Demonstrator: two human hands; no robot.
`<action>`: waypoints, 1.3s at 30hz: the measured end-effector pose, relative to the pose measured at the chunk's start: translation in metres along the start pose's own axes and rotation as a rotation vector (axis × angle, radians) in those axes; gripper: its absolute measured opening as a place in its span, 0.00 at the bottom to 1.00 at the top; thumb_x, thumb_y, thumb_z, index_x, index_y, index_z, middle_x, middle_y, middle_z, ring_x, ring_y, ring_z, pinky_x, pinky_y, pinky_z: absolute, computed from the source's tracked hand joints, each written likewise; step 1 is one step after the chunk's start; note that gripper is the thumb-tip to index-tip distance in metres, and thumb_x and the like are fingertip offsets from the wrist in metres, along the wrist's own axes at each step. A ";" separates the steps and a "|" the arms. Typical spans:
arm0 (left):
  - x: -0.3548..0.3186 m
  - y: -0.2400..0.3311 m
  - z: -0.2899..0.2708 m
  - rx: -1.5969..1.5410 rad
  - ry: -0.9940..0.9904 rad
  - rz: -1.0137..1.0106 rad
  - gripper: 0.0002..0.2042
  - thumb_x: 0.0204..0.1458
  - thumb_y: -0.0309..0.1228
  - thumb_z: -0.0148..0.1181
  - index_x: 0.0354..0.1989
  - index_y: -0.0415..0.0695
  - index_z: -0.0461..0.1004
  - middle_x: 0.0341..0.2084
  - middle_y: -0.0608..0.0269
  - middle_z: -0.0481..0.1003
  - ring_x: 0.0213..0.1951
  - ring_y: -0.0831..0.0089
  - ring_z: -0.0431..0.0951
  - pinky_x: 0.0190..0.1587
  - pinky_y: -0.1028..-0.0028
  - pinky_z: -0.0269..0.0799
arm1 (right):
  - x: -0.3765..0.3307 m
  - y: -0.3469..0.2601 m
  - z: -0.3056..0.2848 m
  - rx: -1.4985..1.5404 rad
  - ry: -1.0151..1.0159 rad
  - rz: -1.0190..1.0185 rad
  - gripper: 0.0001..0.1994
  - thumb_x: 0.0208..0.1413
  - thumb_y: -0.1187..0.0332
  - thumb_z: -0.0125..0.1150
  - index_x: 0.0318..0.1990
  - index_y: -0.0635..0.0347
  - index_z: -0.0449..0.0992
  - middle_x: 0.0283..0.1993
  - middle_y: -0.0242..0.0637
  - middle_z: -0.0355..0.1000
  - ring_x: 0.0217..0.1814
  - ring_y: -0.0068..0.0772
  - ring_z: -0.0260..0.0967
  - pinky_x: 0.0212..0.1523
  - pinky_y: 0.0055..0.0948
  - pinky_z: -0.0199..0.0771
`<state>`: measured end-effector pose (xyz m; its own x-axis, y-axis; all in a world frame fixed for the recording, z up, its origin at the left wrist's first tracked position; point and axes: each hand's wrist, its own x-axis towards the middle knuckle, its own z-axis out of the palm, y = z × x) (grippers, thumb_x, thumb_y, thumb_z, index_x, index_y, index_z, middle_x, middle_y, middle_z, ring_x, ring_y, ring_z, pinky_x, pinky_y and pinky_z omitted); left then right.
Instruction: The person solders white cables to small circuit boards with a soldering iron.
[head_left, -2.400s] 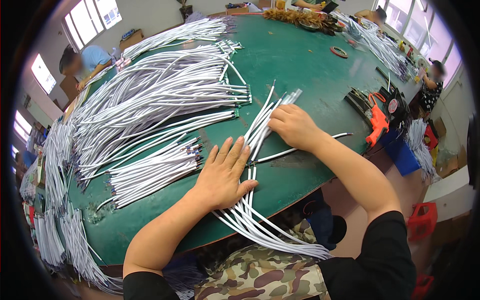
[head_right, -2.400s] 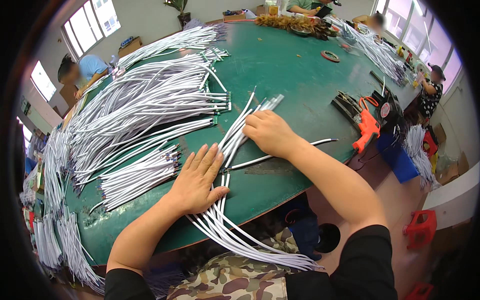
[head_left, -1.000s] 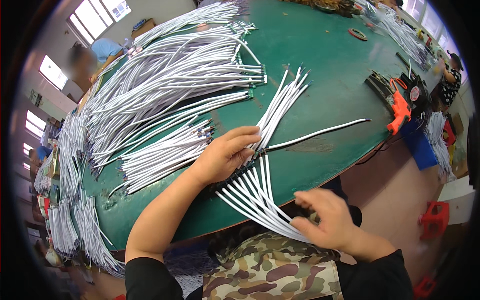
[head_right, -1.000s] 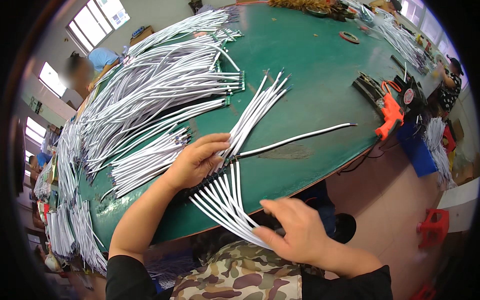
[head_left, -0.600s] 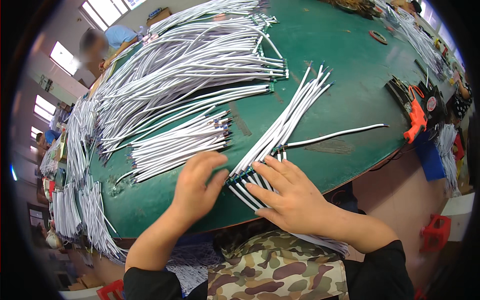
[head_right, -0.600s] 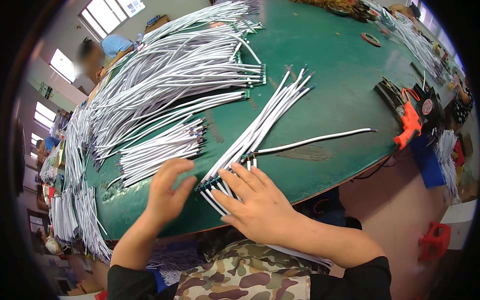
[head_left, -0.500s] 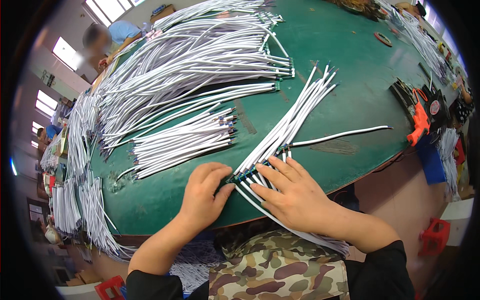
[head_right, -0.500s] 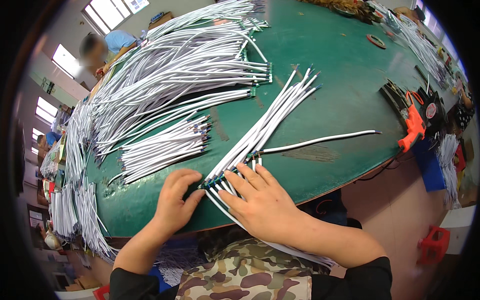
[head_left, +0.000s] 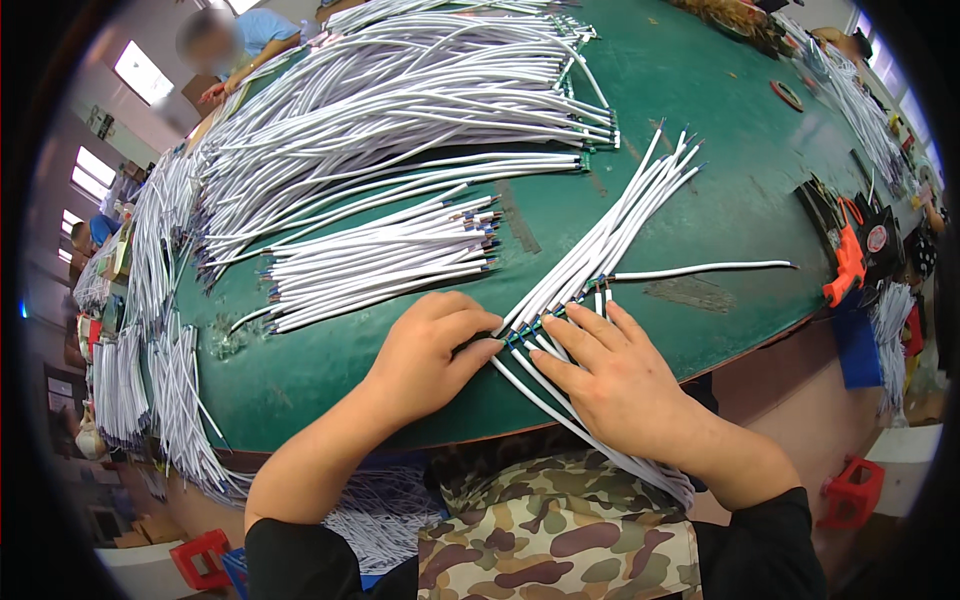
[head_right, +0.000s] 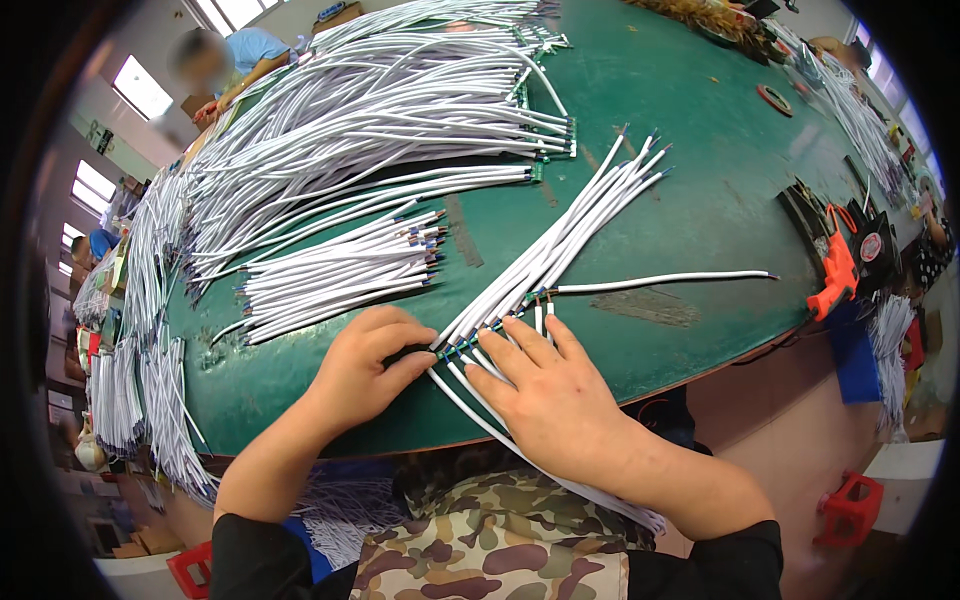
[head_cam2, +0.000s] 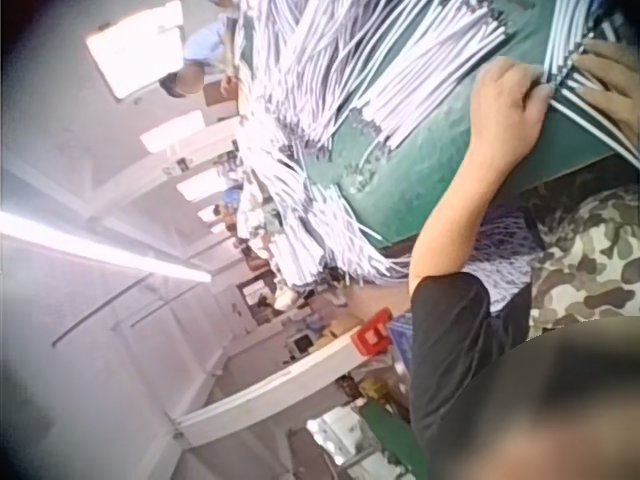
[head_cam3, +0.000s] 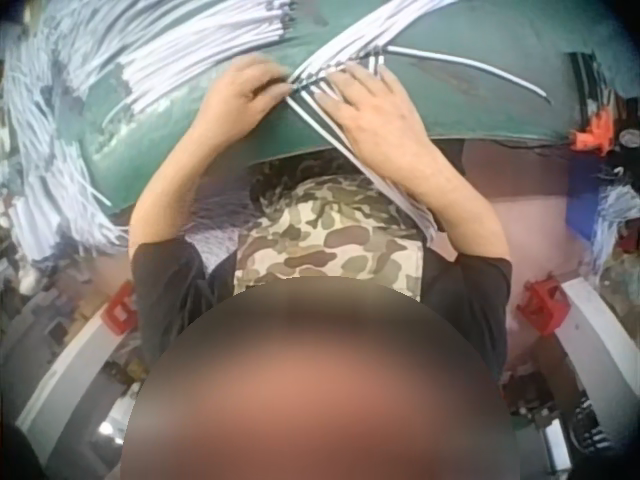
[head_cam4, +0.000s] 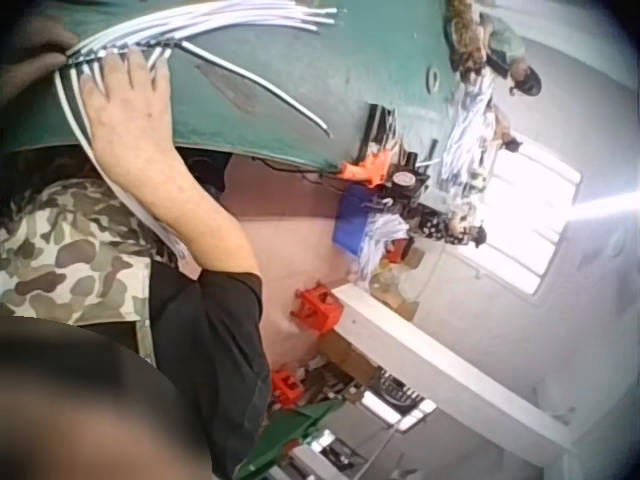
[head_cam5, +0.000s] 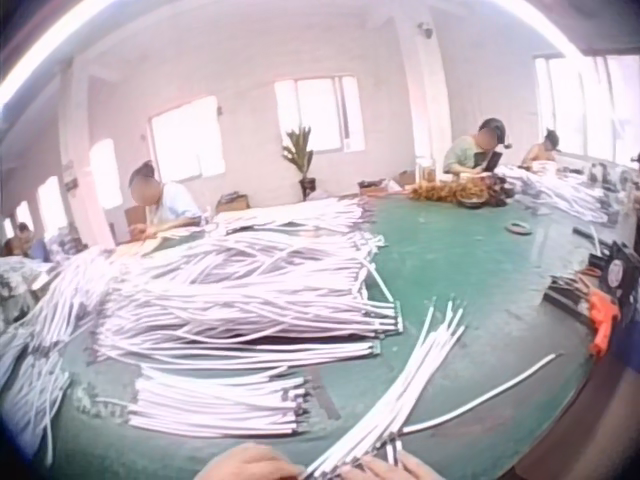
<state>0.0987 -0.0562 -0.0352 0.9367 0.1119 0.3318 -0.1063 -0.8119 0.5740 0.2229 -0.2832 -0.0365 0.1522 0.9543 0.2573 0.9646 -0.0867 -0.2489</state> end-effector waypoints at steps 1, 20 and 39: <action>0.005 -0.003 0.000 -0.007 -0.073 -0.028 0.10 0.50 0.25 0.72 0.41 0.41 0.83 0.36 0.57 0.78 0.41 0.57 0.78 0.44 0.64 0.75 | -0.001 -0.001 0.002 -0.001 0.008 0.007 0.21 0.54 0.70 0.61 0.56 0.59 0.79 0.64 0.48 0.71 0.70 0.53 0.65 0.70 0.60 0.60; 0.030 -0.001 0.000 -0.120 -0.278 -0.252 0.04 0.50 0.23 0.68 0.33 0.39 0.81 0.28 0.59 0.78 0.37 0.65 0.79 0.41 0.68 0.74 | -0.005 0.000 0.011 0.099 0.062 0.062 0.21 0.52 0.71 0.63 0.56 0.60 0.79 0.65 0.48 0.69 0.72 0.53 0.62 0.73 0.61 0.54; 0.043 -0.001 0.004 -0.114 -0.325 -0.215 0.06 0.49 0.27 0.69 0.30 0.39 0.78 0.27 0.57 0.76 0.32 0.61 0.77 0.37 0.66 0.73 | -0.008 -0.001 0.013 0.111 0.094 0.068 0.21 0.52 0.69 0.62 0.55 0.60 0.80 0.65 0.49 0.70 0.72 0.53 0.62 0.73 0.61 0.53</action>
<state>0.1407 -0.0527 -0.0246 0.9963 0.0705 -0.0489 0.0847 -0.7187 0.6901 0.2185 -0.2867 -0.0502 0.2411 0.9159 0.3209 0.9224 -0.1134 -0.3693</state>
